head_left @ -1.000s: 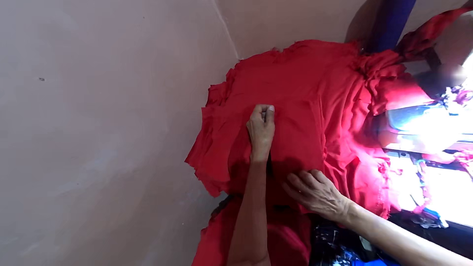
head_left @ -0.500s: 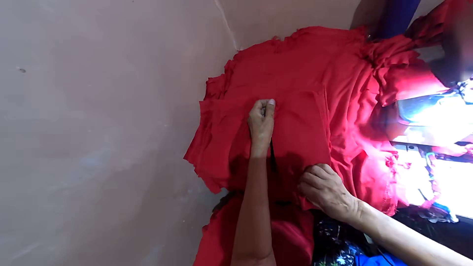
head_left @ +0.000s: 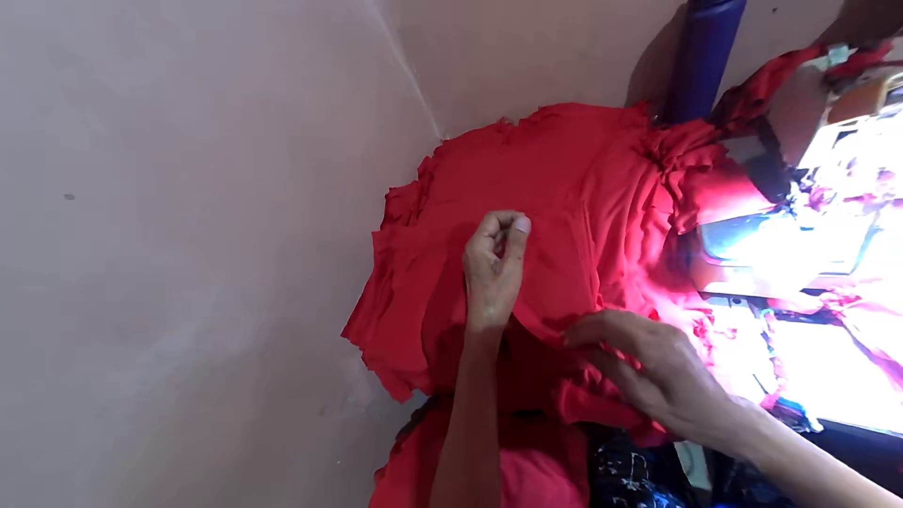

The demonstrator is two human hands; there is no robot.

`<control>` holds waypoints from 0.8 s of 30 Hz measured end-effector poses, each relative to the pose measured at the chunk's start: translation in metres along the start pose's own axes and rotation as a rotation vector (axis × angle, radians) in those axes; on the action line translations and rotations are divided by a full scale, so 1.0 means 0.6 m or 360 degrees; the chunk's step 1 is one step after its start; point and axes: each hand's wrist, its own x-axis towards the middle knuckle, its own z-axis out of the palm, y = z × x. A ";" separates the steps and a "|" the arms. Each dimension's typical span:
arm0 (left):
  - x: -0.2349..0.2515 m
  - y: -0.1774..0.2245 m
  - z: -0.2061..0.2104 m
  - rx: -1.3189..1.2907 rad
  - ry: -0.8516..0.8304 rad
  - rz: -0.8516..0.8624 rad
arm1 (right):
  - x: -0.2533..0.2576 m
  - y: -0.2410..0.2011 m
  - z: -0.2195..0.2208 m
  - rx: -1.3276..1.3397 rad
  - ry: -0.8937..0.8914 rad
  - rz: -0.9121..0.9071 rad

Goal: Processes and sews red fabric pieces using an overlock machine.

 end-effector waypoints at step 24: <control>-0.036 0.104 0.064 -0.0679 -0.0583 -0.0129 | 0.005 -0.021 -0.116 0.0384 0.0199 0.0738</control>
